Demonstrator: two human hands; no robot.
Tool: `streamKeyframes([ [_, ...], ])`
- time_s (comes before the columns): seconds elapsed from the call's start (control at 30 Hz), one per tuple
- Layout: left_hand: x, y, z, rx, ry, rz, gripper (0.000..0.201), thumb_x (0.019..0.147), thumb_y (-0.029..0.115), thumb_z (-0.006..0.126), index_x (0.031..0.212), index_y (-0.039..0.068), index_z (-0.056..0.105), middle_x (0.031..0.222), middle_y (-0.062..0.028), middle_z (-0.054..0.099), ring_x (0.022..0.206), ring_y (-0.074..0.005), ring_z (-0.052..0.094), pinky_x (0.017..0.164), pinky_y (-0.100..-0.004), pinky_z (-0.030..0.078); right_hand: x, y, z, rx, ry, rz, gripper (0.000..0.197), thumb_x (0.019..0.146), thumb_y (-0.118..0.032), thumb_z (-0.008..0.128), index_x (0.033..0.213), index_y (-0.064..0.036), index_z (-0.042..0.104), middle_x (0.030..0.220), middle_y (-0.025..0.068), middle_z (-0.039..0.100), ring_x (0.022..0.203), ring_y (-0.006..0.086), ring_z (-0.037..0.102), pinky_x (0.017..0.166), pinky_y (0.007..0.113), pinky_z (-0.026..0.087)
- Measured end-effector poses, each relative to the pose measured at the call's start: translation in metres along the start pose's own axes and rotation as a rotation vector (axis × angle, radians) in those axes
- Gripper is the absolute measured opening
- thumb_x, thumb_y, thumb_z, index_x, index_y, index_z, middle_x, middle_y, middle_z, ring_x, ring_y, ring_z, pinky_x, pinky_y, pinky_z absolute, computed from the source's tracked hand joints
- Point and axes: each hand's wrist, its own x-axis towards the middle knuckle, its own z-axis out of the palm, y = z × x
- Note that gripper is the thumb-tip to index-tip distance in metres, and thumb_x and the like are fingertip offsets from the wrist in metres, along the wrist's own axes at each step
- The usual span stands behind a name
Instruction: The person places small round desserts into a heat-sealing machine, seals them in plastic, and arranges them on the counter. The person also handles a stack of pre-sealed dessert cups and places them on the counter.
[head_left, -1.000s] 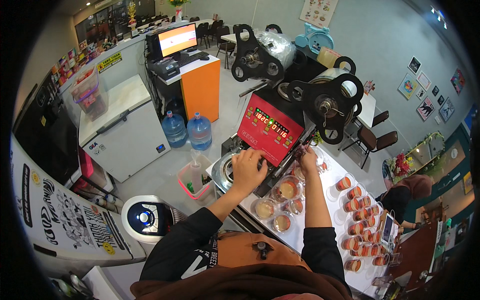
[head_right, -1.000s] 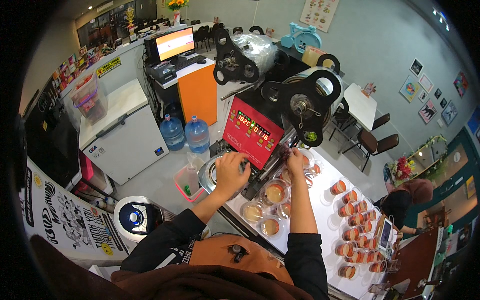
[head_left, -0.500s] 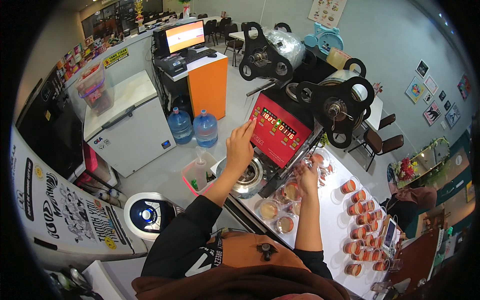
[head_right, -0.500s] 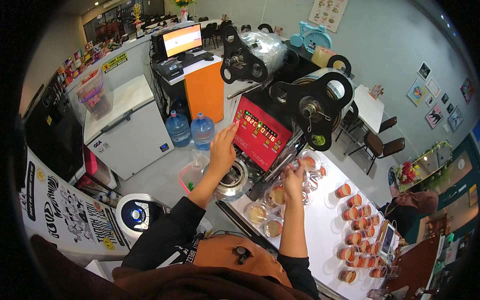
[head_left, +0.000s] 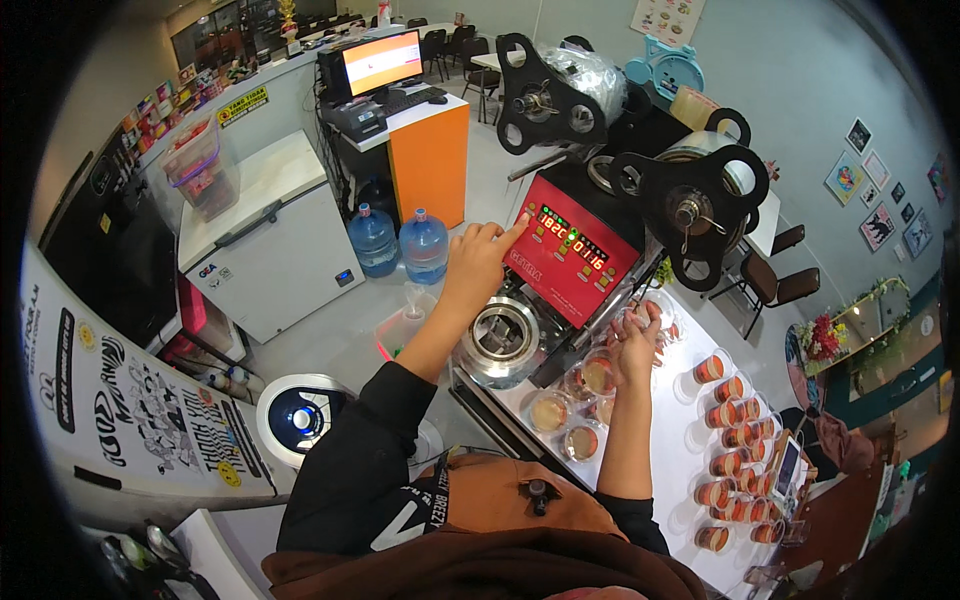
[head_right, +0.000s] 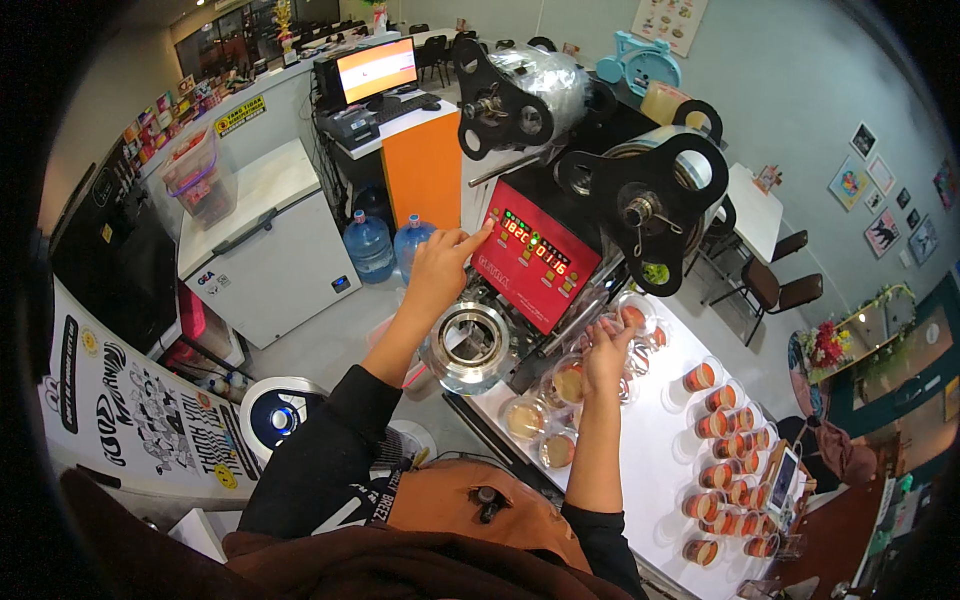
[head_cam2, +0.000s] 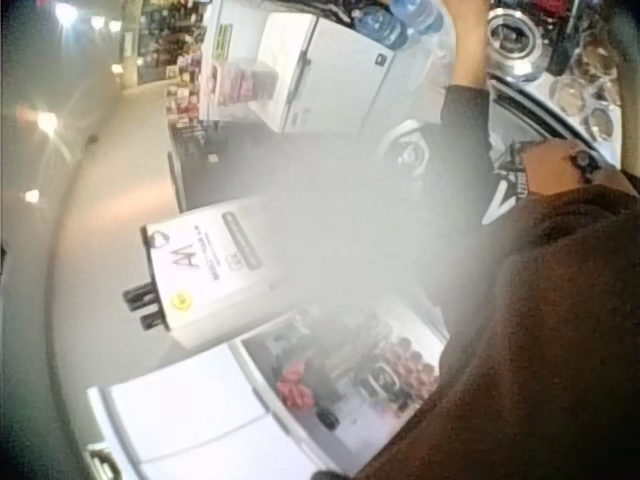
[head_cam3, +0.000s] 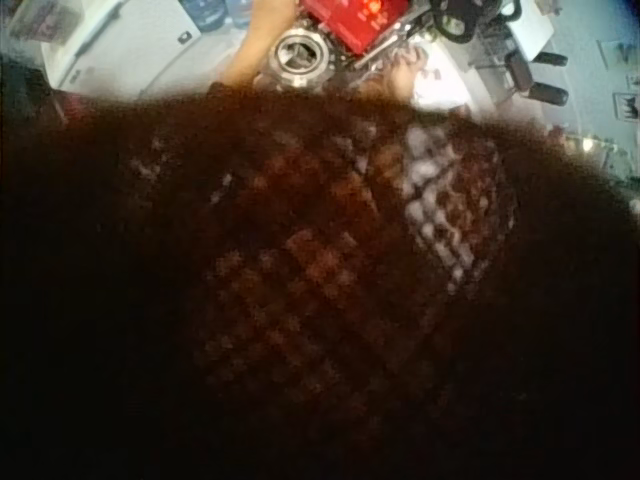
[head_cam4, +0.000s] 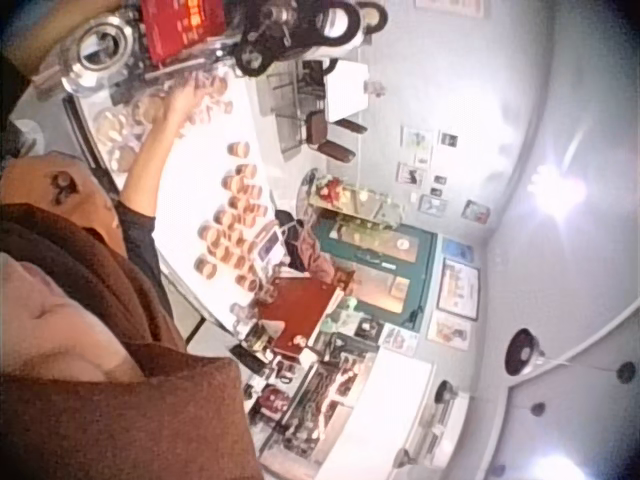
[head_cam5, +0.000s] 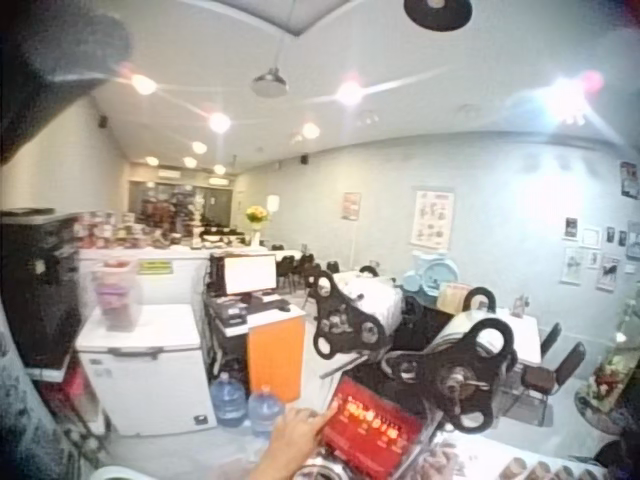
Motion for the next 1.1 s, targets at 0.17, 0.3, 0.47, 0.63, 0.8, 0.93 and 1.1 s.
streamKeyframes([
  [0.17,0.004,-0.005,0.002,-0.033,0.013,0.032,0.073,0.079,-0.008,0.059,0.143,0.027,0.065,0.106,-0.0070,0.069,0.103,-0.0285,0.065,0.083,-0.0454,0.049,0.008,0.014,-0.004,-0.020,-0.022,0.051,0.055,0.104,-0.004,0.052,0.151,-0.0243,0.032,0.125,0.0088,0.053,0.101,0.0222,0.059,0.087,0.042,0.052],
  [0.3,0.006,-0.019,0.011,-0.171,0.114,-0.036,0.053,0.081,-0.001,0.063,0.131,0.014,0.067,0.106,-0.0105,0.071,0.102,-0.0323,0.067,0.085,-0.0468,0.051,-0.003,0.008,0.003,-0.038,-0.003,0.036,0.059,0.102,-0.002,0.056,0.152,-0.0192,0.030,0.130,0.0101,0.049,0.100,0.0212,0.060,0.082,0.037,0.052],
  [0.47,-0.035,-0.058,0.042,-0.148,-0.075,-0.612,0.041,0.087,0.025,0.075,0.118,0.004,0.060,0.108,-0.0134,0.074,0.106,-0.0349,0.070,0.085,-0.0456,0.054,-0.047,0.018,0.014,-0.530,0.098,-0.608,0.029,0.097,-0.006,0.064,0.126,-0.0098,0.057,0.110,0.0076,0.060,0.096,0.0207,0.061,0.083,0.035,0.050],
  [0.63,-0.049,-0.070,0.070,-0.424,-0.324,-0.718,0.054,0.086,0.030,0.080,0.123,-0.001,0.056,0.090,-0.0164,0.077,0.090,-0.0338,0.076,0.082,-0.0404,0.057,-0.101,0.017,0.065,-0.902,-0.342,-1.011,0.010,0.089,-0.007,0.071,0.098,-0.0056,0.071,0.106,0.0112,0.067,0.099,0.0295,0.062,0.085,0.039,0.047],
  [0.8,-0.040,-0.066,0.086,-0.687,-0.308,-0.886,0.053,0.083,0.013,0.082,0.126,0.000,0.054,0.085,-0.0137,0.078,0.072,-0.0236,0.076,0.070,-0.0363,0.058,-0.112,0.025,0.080,-0.957,-0.515,-0.997,0.015,0.085,-0.009,0.072,0.100,-0.0061,0.072,0.108,0.0085,0.067,0.104,0.0303,0.062,0.088,0.043,0.045],
  [0.93,-0.035,-0.065,0.091,-0.782,-0.284,-0.983,0.053,0.082,0.015,0.082,0.126,0.001,0.054,0.092,-0.0159,0.077,0.070,-0.0259,0.074,0.067,-0.0380,0.057,-0.110,0.027,0.078,-0.972,-0.502,-0.990,0.014,0.086,-0.009,0.072,0.100,-0.0059,0.072,0.109,0.0087,0.066,0.104,0.0307,0.061,0.089,0.044,0.045],
  [1.1,-0.039,-0.073,0.094,-0.326,-0.283,-0.717,0.060,0.079,0.021,0.080,0.131,0.005,0.054,0.119,-0.0152,0.073,0.110,-0.0307,0.070,0.090,-0.0460,0.054,-0.107,0.025,0.073,-0.988,-0.477,-0.980,0.014,0.087,-0.010,0.072,0.100,-0.0059,0.072,0.109,0.0091,0.066,0.105,0.0314,0.061,0.091,0.044,0.045],
])
